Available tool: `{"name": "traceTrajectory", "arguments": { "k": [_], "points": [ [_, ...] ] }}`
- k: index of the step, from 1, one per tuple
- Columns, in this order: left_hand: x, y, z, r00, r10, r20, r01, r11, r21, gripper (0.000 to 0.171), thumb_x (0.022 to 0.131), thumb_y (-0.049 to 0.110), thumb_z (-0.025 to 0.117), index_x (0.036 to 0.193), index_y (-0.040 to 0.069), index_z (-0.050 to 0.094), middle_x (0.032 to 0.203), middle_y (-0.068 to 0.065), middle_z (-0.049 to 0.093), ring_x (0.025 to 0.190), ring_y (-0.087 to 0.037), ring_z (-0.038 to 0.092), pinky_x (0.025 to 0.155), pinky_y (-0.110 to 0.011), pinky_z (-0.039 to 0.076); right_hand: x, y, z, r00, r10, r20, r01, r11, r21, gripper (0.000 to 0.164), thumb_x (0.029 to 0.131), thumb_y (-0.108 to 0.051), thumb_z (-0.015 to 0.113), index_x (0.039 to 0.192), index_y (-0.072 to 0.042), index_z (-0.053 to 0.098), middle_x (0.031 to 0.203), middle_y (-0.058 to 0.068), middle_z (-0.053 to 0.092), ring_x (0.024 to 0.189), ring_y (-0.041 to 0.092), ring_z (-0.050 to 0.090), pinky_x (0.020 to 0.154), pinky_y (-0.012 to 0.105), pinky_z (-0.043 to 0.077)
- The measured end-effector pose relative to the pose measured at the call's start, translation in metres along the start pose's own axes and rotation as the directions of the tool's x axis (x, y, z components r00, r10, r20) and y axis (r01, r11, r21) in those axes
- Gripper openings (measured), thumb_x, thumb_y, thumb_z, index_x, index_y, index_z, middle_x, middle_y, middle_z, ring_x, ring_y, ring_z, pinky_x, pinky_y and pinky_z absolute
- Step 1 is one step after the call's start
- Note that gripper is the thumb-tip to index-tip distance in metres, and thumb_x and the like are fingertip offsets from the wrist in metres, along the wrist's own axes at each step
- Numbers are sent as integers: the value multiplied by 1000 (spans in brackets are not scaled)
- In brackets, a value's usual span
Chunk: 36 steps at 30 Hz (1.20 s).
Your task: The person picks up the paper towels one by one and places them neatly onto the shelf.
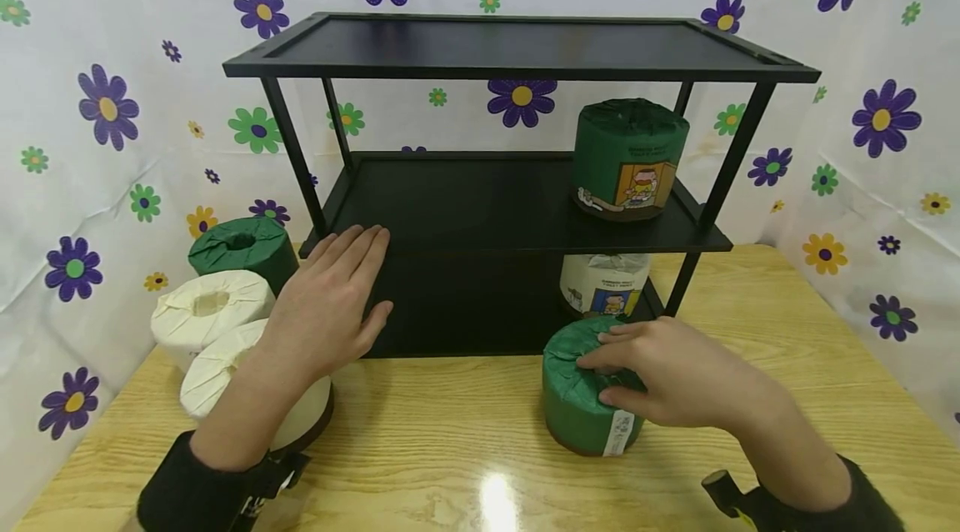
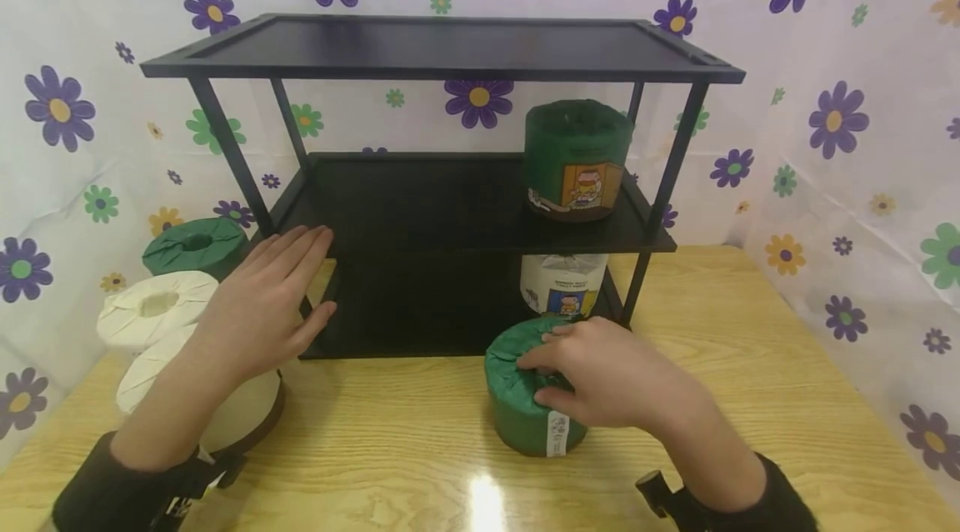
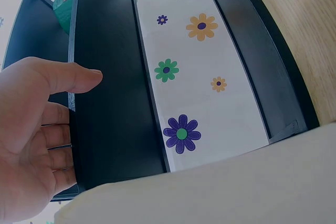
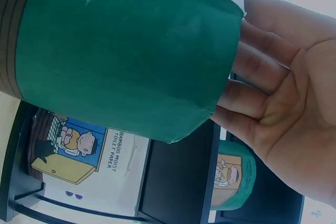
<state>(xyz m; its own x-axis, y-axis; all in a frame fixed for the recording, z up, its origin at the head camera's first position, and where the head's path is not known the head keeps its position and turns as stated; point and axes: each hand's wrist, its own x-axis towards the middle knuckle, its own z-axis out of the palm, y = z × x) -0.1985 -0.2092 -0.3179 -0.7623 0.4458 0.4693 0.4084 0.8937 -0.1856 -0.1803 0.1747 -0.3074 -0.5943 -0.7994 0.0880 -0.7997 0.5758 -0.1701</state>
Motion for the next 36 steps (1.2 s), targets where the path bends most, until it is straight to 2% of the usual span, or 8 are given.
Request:
{"name": "traceTrajectory", "arguments": {
  "k": [6,9,13,16,20,25,31,36],
  "points": [
    [0,1,1,1000,2,-1,-2,1000,-6,76,85,30,74,146,-5,44,149,-24,48,138,-41,45,116,-55,35,-4,11,-3,996,-27,-89,38,993,115,25,90,-3,69,113,-12,74,106,-2,76,95,12,72,77,30,61],
    [1,1,1,1000,5,2,-5,1000,-6,77,85,31,73,146,-5,44,149,-24,48,139,-41,44,116,-55,35,-10,18,-9,996,22,-87,-11,992,123,31,87,2,68,112,-15,74,114,-1,74,106,18,70,84,36,61],
    [1,1,0,1000,3,12,-3,1000,1,77,86,32,73,147,-5,43,150,-24,47,139,-41,44,117,-54,35,-15,26,-14,995,88,-53,-84,993,83,36,84,-1,70,114,-21,72,134,6,63,125,35,59,92,49,57],
    [1,1,0,1000,0,16,0,1000,5,78,86,32,73,147,-5,43,150,-24,47,139,-41,43,117,-54,34,-15,30,-13,991,120,-64,-115,991,68,31,86,-6,70,111,-24,71,142,12,56,124,38,58,91,49,57],
    [0,0,0,1000,-6,21,6,1000,3,78,85,32,74,147,-5,42,150,-24,46,140,-41,43,117,-54,34,-7,34,-5,983,143,-113,-134,987,88,21,90,-13,72,111,-18,69,140,13,57,121,35,61,92,49,56],
    [-1,0,1,1000,-9,24,9,1000,-2,78,86,32,73,147,-5,42,150,-24,46,140,-41,43,117,-55,34,2,41,7,974,167,-152,-153,983,103,32,92,-21,72,120,-8,65,126,9,67,116,30,64,96,51,55],
    [0,0,0,1000,-4,11,4,1000,1,77,85,32,73,147,-5,43,150,-24,47,139,-41,44,117,-55,35,8,49,17,978,164,-130,-145,979,147,33,95,-23,69,124,-8,66,124,5,69,114,26,66,96,49,55],
    [1,1,-1,1000,-8,18,8,1000,4,78,86,32,73,147,-5,43,150,-24,47,140,-41,43,117,-55,34,9,51,19,983,132,-128,-111,981,158,26,99,-21,63,122,-11,70,121,4,71,113,25,68,95,47,56]
  ]
}}
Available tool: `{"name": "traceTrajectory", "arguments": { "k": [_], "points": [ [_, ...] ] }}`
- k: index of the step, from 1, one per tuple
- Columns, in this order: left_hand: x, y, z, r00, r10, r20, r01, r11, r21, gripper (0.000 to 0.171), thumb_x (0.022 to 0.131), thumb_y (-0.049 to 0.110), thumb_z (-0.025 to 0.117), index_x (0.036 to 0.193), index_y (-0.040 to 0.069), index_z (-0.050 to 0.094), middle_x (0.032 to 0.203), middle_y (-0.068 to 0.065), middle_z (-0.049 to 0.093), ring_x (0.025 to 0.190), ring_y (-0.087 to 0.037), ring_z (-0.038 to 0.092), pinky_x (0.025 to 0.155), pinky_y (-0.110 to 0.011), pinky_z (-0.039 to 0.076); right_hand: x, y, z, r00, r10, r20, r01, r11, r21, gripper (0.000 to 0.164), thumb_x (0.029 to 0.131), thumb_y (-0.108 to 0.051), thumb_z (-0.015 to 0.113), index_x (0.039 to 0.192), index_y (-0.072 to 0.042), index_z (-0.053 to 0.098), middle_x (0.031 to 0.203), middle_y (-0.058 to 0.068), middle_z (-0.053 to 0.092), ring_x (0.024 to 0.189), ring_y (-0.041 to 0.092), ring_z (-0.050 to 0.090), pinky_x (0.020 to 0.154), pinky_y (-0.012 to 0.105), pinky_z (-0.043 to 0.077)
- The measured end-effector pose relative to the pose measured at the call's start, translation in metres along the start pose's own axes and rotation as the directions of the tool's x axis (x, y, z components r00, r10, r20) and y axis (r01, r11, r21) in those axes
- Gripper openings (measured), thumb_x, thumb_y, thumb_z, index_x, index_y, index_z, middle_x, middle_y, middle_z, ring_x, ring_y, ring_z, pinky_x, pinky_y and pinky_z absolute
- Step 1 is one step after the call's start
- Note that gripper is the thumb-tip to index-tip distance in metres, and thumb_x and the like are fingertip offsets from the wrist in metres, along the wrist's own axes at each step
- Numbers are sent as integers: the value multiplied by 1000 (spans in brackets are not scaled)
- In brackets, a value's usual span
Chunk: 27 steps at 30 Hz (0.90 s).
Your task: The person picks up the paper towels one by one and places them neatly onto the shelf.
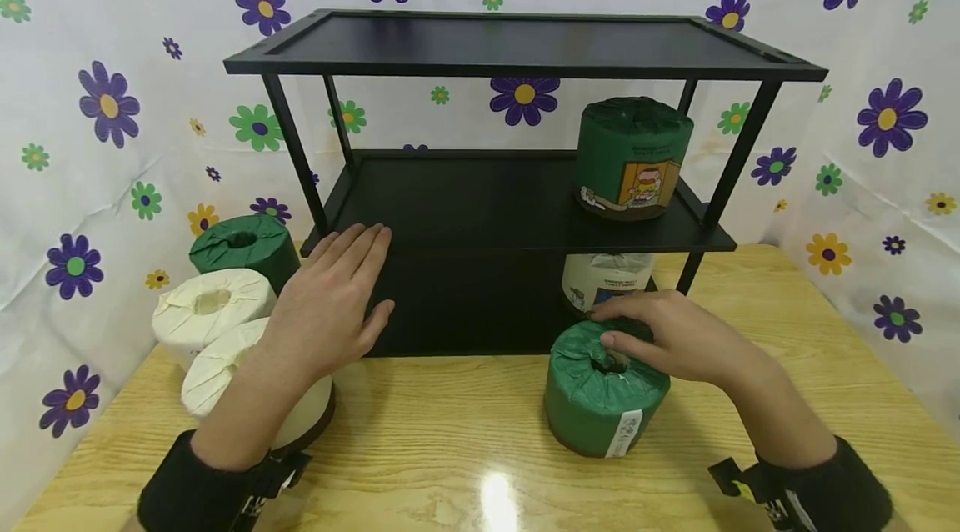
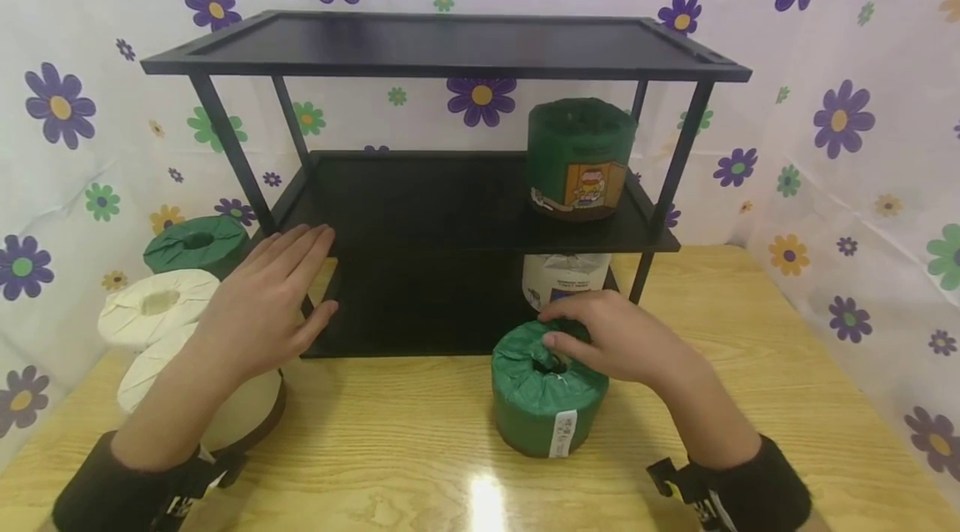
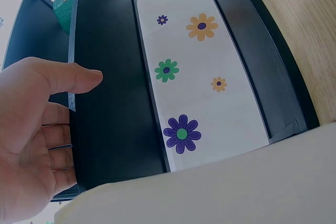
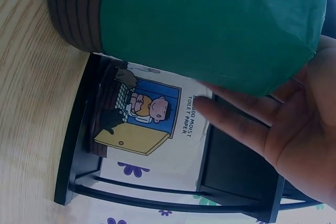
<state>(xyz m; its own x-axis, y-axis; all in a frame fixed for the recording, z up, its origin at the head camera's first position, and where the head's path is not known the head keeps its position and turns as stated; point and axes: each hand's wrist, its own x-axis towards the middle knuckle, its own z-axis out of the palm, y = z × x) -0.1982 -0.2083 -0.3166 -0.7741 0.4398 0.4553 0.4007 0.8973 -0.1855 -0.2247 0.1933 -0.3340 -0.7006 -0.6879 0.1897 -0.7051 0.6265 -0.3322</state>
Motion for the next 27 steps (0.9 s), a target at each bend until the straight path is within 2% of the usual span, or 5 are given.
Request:
{"name": "traceTrajectory", "arguments": {
  "k": [5,9,14,18,27],
  "points": [
    [1,1,-1,1000,0,8,0,1000,0,78,86,32,73,147,-5,42,150,-24,46,140,-41,43,117,-54,34,0,0,-1,996,-68,-65,66,998,-21,16,96,-13,66,107,-14,76,107,-1,76,104,22,72,89,44,59],
    [0,1,-1,1000,-4,15,4,1000,0,78,86,32,73,147,-4,42,151,-24,46,141,-41,42,117,-54,34,0,0,-1,991,-95,-92,92,995,-34,6,90,-15,73,94,-18,77,95,-10,75,98,18,73,88,43,59],
    [0,1,0,1000,-9,19,9,1000,3,78,86,32,73,147,-4,42,151,-23,46,140,-41,42,117,-54,34,-1,1,-3,997,-42,-62,40,999,-34,3,86,-18,78,88,-19,76,87,-12,72,84,9,70,76,33,61],
    [-1,1,0,1000,-6,11,6,1000,6,79,85,32,74,147,-5,43,150,-24,46,140,-41,43,117,-55,34,-2,0,-6,1000,11,-13,-11,1000,-10,7,86,-24,79,86,-20,73,83,-12,69,74,2,61,65,24,56],
    [-1,0,0,1000,-5,10,5,1000,6,78,85,32,74,147,-5,43,150,-24,47,140,-41,43,117,-55,34,-3,-2,-9,995,71,74,-75,996,53,17,86,-32,78,83,-20,67,72,-13,59,57,1,49,52,21,46]
  ]
}}
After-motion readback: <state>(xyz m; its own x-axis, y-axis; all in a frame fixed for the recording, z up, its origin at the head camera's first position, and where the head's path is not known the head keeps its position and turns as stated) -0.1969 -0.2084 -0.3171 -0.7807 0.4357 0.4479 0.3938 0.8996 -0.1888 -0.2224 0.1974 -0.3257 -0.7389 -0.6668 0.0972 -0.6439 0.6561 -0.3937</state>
